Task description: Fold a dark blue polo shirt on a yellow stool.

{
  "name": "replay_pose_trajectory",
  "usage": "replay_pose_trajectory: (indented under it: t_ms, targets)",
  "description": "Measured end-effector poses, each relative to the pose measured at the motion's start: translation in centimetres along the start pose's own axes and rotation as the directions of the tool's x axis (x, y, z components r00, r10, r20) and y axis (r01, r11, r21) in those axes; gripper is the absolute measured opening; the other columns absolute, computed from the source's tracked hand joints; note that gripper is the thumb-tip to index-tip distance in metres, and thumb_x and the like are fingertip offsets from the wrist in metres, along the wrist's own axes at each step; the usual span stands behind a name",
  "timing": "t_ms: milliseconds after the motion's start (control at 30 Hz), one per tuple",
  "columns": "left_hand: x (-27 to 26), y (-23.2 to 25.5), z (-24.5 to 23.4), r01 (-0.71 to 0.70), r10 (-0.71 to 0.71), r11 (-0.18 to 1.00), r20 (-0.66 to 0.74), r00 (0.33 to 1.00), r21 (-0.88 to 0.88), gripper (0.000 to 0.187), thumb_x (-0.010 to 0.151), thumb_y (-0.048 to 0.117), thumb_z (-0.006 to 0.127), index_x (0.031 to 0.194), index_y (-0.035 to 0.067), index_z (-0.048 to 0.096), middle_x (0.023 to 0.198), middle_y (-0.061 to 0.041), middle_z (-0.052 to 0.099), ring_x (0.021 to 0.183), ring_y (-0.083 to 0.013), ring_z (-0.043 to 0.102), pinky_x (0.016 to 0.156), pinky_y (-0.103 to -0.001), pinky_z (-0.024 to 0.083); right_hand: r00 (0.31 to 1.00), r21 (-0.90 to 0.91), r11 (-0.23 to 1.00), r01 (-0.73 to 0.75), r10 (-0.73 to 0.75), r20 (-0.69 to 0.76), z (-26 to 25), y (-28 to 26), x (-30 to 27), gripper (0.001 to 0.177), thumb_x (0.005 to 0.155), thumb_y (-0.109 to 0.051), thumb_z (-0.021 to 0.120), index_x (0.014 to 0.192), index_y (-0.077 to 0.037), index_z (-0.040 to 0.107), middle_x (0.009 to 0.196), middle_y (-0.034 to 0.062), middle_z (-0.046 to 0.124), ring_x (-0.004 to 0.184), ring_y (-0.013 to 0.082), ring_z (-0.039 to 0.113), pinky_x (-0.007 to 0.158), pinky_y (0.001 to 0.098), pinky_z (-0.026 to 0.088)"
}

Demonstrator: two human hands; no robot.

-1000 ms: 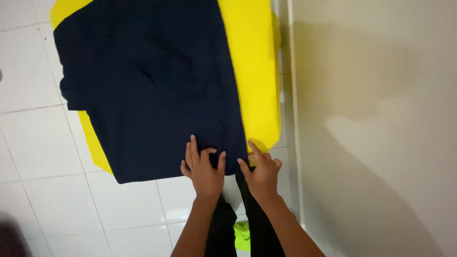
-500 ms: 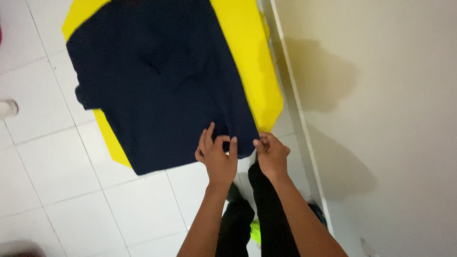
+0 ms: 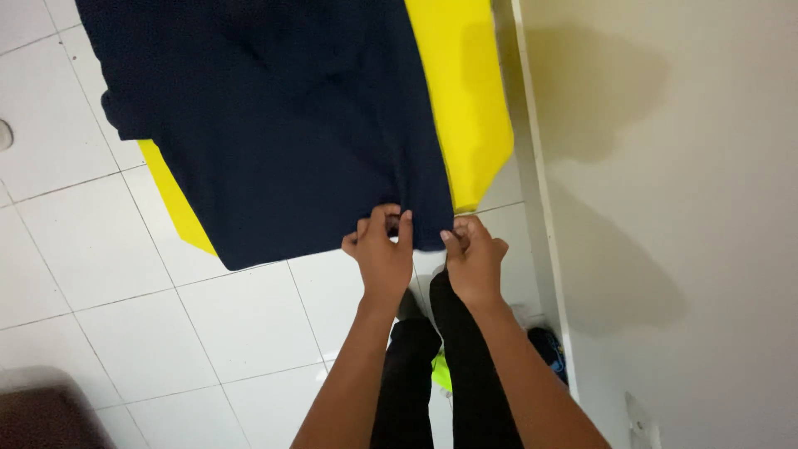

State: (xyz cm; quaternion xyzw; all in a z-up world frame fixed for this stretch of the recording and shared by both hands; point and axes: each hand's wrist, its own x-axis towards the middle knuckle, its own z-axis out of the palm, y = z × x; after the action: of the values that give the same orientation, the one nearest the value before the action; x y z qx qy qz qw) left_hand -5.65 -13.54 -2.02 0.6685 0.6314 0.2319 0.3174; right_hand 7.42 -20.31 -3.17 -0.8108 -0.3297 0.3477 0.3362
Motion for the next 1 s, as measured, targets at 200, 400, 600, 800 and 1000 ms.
replay_pose_trajectory:
  t_ms: [200,400,600,800,1000]
  targets:
    - [0.5,3.1,-2.5,0.312,-0.351,0.923,0.16,0.923,0.224,0.03,0.094,0.036,0.073,0.115,0.016,0.066,0.079,0.004,0.072,0.095,-0.017,0.061,0.101,-0.041,0.029,0.998,-0.246,0.969,0.036,-0.048,-0.044,0.1,1.5,-0.7,0.023,0.084,-0.014,0.079,0.106,-0.012,0.07,0.09,0.0047,0.074,0.08,0.0214,0.072,0.084,0.0383,0.049]
    - [0.0,7.0,-8.1,0.055,-0.067,0.992,0.104,0.992,0.115,0.048,0.087,0.029,0.076,0.13,0.015,0.06,0.115,-0.006,0.067,0.114,-0.0226,0.061,0.099,-0.047,0.034,0.967,-0.244,0.944,0.222,-0.246,-0.073,-2.0,-6.9,-1.9,0.039,0.082,-0.017,0.078,0.119,-0.015,0.067,0.112,0.0071,0.07,0.104,0.0292,0.064,0.091,0.0453,0.037]
    - [1.6,15.8,-17.5,-0.117,0.109,0.992,0.165,0.98,0.041,0.051,0.091,0.021,0.069,0.139,0.014,0.057,0.135,-0.012,0.063,0.119,-0.0326,0.06,0.092,-0.047,0.046,0.94,0.097,0.939,0.329,-0.335,0.061,-7.8,-20.8,-2.1,0.03,0.092,-0.016,0.069,0.121,-0.009,0.069,0.118,0.0094,0.075,0.109,0.0284,0.07,0.095,0.0407,0.055]
    - [2.9,23.8,-25.5,-0.317,0.314,0.94,0.04,0.949,0.124,0.058,0.09,0.022,0.07,0.145,0.012,0.053,0.142,-0.015,0.058,0.123,-0.0356,0.059,0.094,-0.047,0.049,0.886,0.071,0.911,0.405,-0.411,0.217,-15.4,-33.8,-3.3,0.037,0.096,-0.016,0.064,0.132,-0.007,0.065,0.128,0.0144,0.071,0.122,0.0301,0.064,0.098,0.0395,0.051]
    - [5.1,29.7,-30.9,-0.346,0.354,0.911,0.008,0.935,0.223,0.066,0.089,0.023,0.069,0.15,0.011,0.046,0.145,-0.017,0.052,0.125,-0.0377,0.056,0.093,-0.05,0.048,0.755,0.113,0.796,0.594,-0.601,0.264,-19.4,-41.9,-3.0,0.048,0.095,-0.016,0.063,0.142,-0.006,0.057,0.135,0.0178,0.066,0.126,0.0325,0.063,0.104,0.0404,0.049]
